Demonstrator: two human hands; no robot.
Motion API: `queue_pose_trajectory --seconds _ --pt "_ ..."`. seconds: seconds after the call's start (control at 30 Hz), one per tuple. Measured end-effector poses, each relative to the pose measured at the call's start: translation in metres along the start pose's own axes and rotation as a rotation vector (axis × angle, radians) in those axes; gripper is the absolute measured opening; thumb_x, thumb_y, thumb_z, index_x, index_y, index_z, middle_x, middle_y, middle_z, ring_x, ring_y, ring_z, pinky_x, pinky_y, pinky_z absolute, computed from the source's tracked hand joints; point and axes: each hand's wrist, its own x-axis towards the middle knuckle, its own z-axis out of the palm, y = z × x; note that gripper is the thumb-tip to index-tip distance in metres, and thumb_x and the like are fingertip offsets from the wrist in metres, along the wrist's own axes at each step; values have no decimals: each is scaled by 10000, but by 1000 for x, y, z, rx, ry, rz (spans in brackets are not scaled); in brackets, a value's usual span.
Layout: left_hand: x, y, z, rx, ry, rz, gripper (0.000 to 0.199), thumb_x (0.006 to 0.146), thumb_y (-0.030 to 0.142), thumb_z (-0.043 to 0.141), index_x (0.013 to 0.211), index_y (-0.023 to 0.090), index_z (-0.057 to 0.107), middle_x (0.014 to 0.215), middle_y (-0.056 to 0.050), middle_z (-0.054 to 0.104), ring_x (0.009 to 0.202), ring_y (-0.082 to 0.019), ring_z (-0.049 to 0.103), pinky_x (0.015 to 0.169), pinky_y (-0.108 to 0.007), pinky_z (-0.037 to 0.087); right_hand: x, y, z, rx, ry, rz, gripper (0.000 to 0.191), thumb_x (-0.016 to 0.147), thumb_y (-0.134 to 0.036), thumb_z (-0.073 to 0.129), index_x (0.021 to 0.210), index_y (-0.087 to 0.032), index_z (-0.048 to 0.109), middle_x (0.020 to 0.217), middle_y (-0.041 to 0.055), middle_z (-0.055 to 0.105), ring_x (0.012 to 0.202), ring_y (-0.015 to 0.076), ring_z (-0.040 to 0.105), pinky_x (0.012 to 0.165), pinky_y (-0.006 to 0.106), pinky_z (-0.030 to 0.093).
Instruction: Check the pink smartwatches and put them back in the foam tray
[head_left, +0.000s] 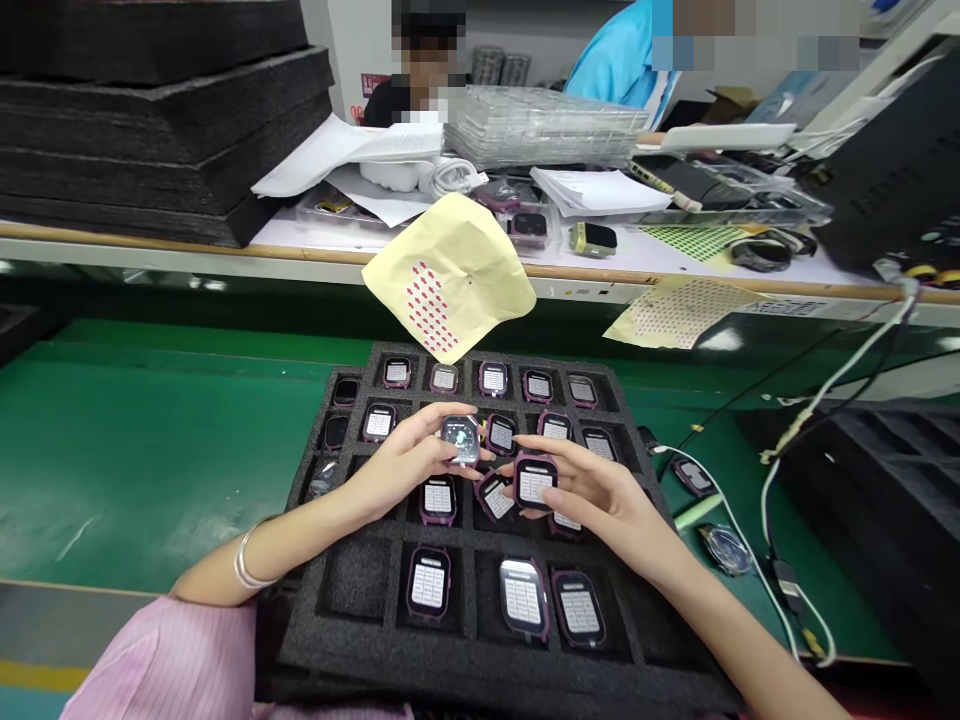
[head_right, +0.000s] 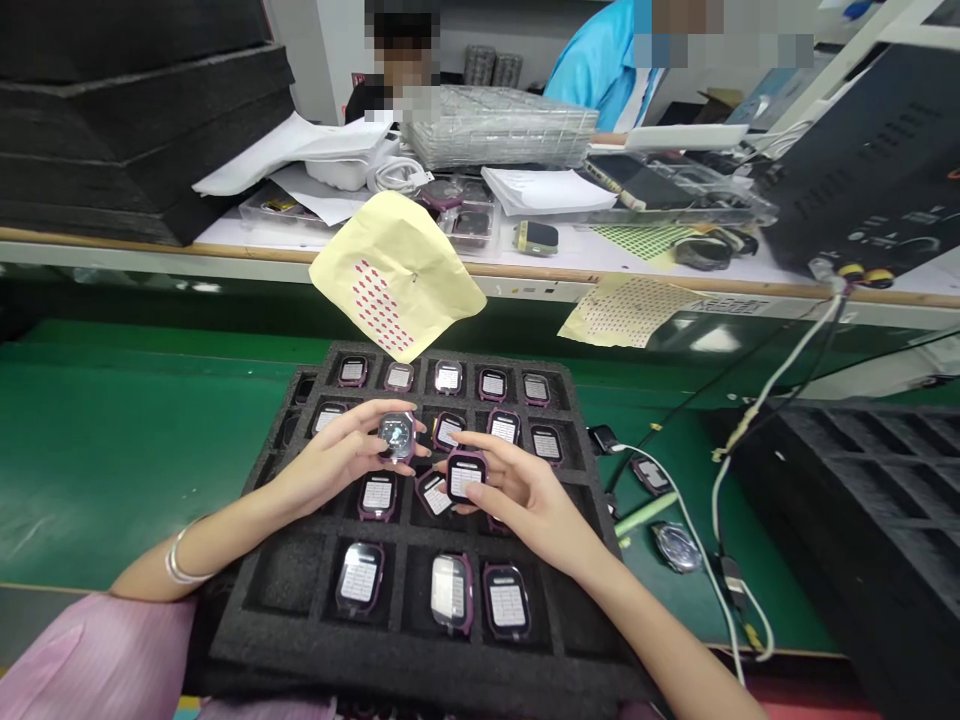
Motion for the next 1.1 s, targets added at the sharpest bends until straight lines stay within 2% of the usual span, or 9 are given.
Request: queue_pose_trajectory --seconds 0.17,0.3,0.63,0.8,0.97,1.1 --pt "-1 -1 -2 51 -46 57 331 801 116 499 1126 170 533 1124 -101 598 1031 -256 609 817 -390 551 1 4 -2 6 4 -35 445 847 -366 643 1262 -239 541 1156 87 643 1031 260 638 848 391 579" --pt "-1 -3 -3 79 -71 72 335 804 124 506 1134 180 524 1140 -106 592 1051 -258 603 815 -387 557 0 1 0 26 19 7 431 860 -349 632 1264 -241 529 1201 85 619 1068 263 619 854 403 582" --pt "-1 -2 -3 155 -99 94 297 815 176 534 1108 197 499 1091 -92 594 986 -231 619 780 -363 546 0 1 -1 17 17 5 426 851 -359 649 1251 -253 547 1222 80 609 1087 274 610 854 396 583" --pt "-2 -5 -5 337 21 154 317 786 143 605 1055 205 449 934 -14 555 805 -134 565 705 -262 466 0 1 -2 22 -5 -1 430 853 -365 645 1255 -252 542 1227 93 599 1095 289 606 827 391 592" --pt "-1 -6 -9 602 114 231 266 758 167 640 954 200 463 891 -1 521 854 -157 515 764 -280 415 0 0 0 -9 9 -1 417 865 -366 632 1255 -256 532 1242 89 588 1124 281 588 829 374 596" --pt "-2 -5 -11 699 120 274 242 722 81 571 893 202 450 877 6 501 852 -156 495 782 -281 394 1 2 -1 -23 -20 -1 446 860 -391 629 1268 -248 521 1203 97 607 1124 293 586 828 395 600"
